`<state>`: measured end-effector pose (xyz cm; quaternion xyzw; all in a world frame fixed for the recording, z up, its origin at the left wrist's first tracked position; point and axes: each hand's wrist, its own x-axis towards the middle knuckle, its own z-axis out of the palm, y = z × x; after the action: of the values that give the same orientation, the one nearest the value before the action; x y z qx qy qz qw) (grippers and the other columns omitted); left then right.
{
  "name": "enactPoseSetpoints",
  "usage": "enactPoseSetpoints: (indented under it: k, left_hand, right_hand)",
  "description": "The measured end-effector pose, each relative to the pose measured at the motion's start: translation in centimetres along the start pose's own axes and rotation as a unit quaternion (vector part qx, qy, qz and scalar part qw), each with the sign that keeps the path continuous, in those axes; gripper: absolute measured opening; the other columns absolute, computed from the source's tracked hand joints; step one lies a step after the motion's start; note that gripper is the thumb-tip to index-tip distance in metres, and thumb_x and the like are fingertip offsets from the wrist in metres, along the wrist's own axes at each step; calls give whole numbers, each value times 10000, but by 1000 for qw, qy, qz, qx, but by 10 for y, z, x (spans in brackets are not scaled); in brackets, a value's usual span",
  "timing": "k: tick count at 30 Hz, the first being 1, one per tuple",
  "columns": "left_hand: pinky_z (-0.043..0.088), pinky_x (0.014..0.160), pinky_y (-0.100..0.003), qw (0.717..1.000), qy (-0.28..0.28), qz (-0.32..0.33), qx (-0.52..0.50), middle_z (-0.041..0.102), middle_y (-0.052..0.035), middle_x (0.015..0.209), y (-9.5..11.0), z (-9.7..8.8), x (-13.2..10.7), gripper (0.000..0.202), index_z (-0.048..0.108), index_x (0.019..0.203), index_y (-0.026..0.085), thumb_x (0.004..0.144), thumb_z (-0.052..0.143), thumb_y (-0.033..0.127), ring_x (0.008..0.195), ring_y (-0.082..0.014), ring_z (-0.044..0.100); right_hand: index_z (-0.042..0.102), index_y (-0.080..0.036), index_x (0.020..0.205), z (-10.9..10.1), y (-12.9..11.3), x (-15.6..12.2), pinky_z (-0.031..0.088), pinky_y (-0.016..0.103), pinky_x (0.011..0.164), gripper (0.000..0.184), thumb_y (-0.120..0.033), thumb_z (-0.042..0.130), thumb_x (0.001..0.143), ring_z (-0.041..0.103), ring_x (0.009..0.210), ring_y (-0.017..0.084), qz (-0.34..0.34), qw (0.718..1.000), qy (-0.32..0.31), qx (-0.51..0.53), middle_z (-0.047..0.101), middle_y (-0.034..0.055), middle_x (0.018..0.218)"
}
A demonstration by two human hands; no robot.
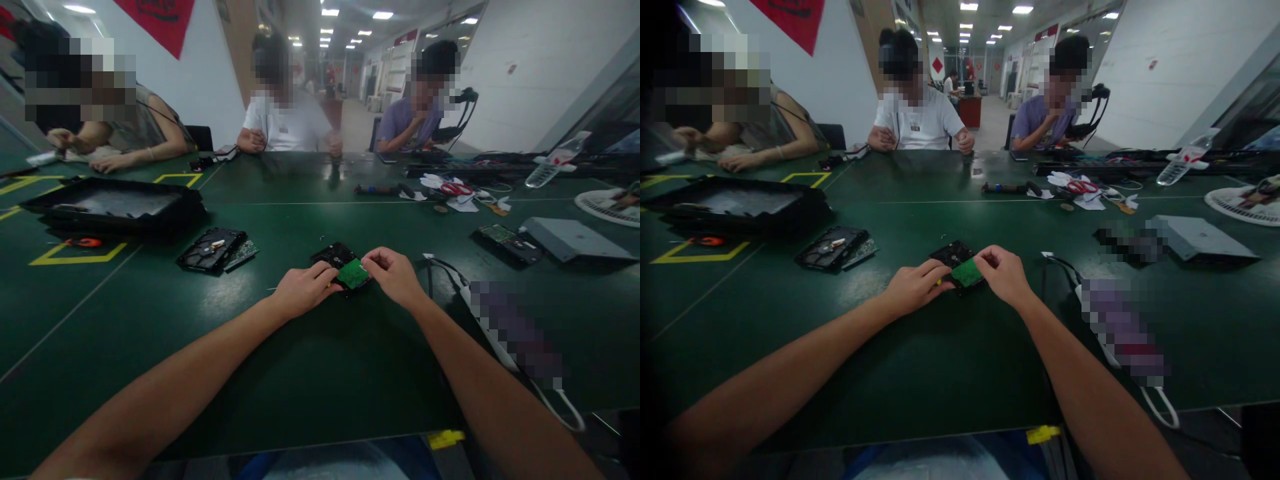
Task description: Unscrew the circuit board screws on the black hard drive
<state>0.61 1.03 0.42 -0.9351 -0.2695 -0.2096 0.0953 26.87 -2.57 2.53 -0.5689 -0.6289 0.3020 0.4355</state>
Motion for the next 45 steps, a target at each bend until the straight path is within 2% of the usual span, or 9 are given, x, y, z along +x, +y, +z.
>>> enactPoseSetpoints:
  k: [3,6,9,12,20,28,37,45]
  left_hand:
    - [607,645,-286,997,-65,-40,0,642,-142,1446,-5,0,2,516,616,1430,202,1088,566,585,994,-236,775]
    - [648,726,-341,991,-109,-74,2,556,-144,1587,-7,-1,3,646,566,1524,222,1040,616,647,1122,-286,766]
    - [663,799,-389,985,-134,-106,9,500,-142,1657,-8,-2,4,710,545,1565,230,1026,605,689,1171,-317,757]
    - [662,838,-412,981,-154,-119,15,503,-144,1661,-8,-1,5,711,542,1576,231,1036,582,692,1169,-328,761]
    - [649,742,-379,986,-126,-111,-2,583,-176,1546,-8,-1,5,679,563,1537,225,1021,634,661,1075,-328,785]
    - [645,726,-364,987,-120,-109,5,598,-162,1538,-8,1,4,655,571,1527,236,1024,640,649,1044,-319,794]
    - [641,716,-375,987,-118,-111,3,601,-157,1527,-7,2,4,643,579,1516,233,1025,641,644,1034,-314,790]
    - [638,714,-366,987,-118,-107,-6,600,-149,1519,-8,2,5,626,593,1482,216,1028,639,644,1047,-305,784]
  right_hand:
    - [728,-238,978,2,3,0,545,375,766,122,-346,671,989,697,834,214,-31,996,21,-75,753,45,927]
    - [722,-235,949,7,1,-3,534,424,900,96,-280,651,995,684,993,243,-103,982,10,-156,731,74,1042]
    - [728,-228,935,11,-1,-5,487,495,1045,84,-249,667,989,633,1164,282,-152,967,-10,-204,706,104,1169]
    - [740,-231,940,13,-2,-7,460,544,1083,78,-256,685,990,588,1246,312,-159,960,-28,-228,692,118,1239]
    - [754,-250,932,17,-4,-9,436,585,1099,51,-248,723,972,530,1333,347,-125,960,-38,-246,675,121,1290]
    - [765,-252,905,18,3,-7,441,596,1098,61,-276,739,955,549,1313,339,-143,958,-38,-245,686,113,1300]
    - [774,-241,865,13,4,-2,467,554,1084,80,-224,732,932,612,1228,319,-137,967,1,-217,734,112,1184]
    - [776,-244,871,16,1,-5,466,588,1091,67,-230,747,930,593,1259,327,-130,967,-35,-217,723,105,1251]
